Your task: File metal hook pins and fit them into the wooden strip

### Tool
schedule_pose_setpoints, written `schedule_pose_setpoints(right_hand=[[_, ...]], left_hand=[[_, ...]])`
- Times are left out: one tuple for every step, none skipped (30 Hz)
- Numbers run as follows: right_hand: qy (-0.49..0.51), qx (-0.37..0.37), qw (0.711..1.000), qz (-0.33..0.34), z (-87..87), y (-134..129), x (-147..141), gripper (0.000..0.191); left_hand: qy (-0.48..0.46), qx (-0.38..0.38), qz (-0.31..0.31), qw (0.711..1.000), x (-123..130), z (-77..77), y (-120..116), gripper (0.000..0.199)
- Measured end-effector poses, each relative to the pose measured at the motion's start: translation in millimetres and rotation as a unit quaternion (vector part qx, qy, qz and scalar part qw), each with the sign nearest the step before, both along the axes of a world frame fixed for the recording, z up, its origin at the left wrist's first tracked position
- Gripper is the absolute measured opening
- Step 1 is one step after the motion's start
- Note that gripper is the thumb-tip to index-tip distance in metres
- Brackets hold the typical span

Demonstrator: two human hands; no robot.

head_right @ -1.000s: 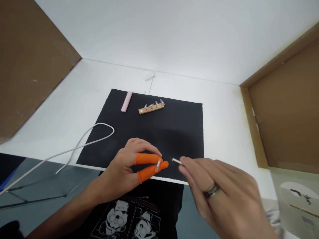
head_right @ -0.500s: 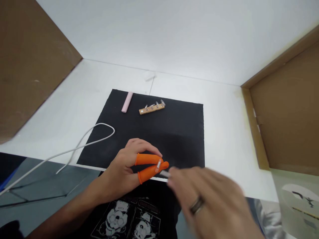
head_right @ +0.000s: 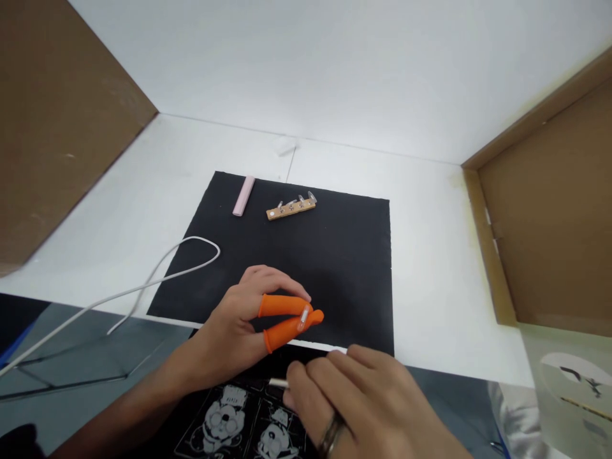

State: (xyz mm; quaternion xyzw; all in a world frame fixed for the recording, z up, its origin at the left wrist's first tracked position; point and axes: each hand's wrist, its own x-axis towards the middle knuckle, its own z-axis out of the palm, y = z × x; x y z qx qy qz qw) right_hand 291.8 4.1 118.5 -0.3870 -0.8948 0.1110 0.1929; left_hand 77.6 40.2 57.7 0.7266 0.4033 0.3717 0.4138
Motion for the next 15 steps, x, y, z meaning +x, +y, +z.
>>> schedule_pose_setpoints(right_hand=[[0.003, 0.000, 1.000, -0.002, 0.7, 0.5, -0.1, 0.035], [0.001, 0.009, 1.000, -0.014, 1.2, 2.4, 2.5, 0.032], [-0.005, 0.028, 0.999, -0.029, 1.5, 5.3, 7.2, 0.027], [-0.012, 0.057, 0.997, -0.047, 1.6, 8.5, 12.8, 0.020], [-0.020, 0.089, 0.994, -0.063, 1.4, 11.1, 17.8, 0.012], [-0.026, 0.108, 0.991, -0.071, 0.9, 12.3, 21.3, 0.008], [-0.026, 0.108, 0.991, -0.071, 0.3, 11.6, 22.3, 0.009], [-0.023, 0.090, 0.994, -0.062, -0.7, 8.9, 21.0, 0.011], [-0.019, 0.061, 0.997, -0.050, -1.8, 4.6, 17.8, 0.015], [-0.017, 0.034, 0.999, -0.039, -3.1, -0.8, 13.6, 0.019], [-0.018, 0.018, 0.999, -0.027, -4.4, -6.4, 9.5, 0.021], [-0.020, 0.015, 0.999, -0.020, -5.4, -11.6, 6.3, 0.022], [-0.023, 0.024, 0.999, -0.016, -6.2, -15.9, 4.5, 0.023], [-0.026, 0.035, 0.999, -0.014, -6.6, -19.0, 4.1, 0.024], [-0.028, 0.043, 0.999, -0.015, -6.6, -21.1, 4.7, 0.027]], left_hand=[[0.001, 0.001, -0.001, 1.000, -0.3, 0.5, 0.3, 0.005], [0.002, 0.001, -0.003, 1.000, -0.6, 1.0, 0.4, 0.005], [0.004, 0.001, -0.005, 1.000, -0.9, 1.2, 0.4, 0.005], [0.005, 0.001, -0.004, 1.000, -1.1, 1.2, 0.2, 0.005], [0.006, 0.000, -0.002, 1.000, -1.3, 1.1, 0.0, 0.007], [0.005, 0.000, 0.000, 1.000, -1.3, 0.9, -0.2, 0.008], [0.005, -0.001, 0.001, 1.000, -1.3, 0.6, -0.3, 0.008], [0.003, 0.000, 0.001, 1.000, -1.2, 0.4, -0.3, 0.008], [0.003, 0.001, 0.001, 1.000, -1.0, 0.2, -0.1, 0.008], [0.002, 0.002, 0.001, 1.000, -0.9, 0.2, 0.1, 0.007], [0.002, 0.002, 0.000, 1.000, -0.7, 0.2, 0.4, 0.006], [0.002, 0.001, -0.001, 1.000, -0.5, 0.2, 0.6, 0.005], [0.002, 0.000, -0.002, 1.000, -0.4, 0.2, 0.7, 0.005], [0.002, -0.002, -0.004, 1.000, -0.2, 0.1, 0.7, 0.005], [0.002, -0.003, -0.006, 1.000, -0.1, 0.0, 0.6, 0.005]])
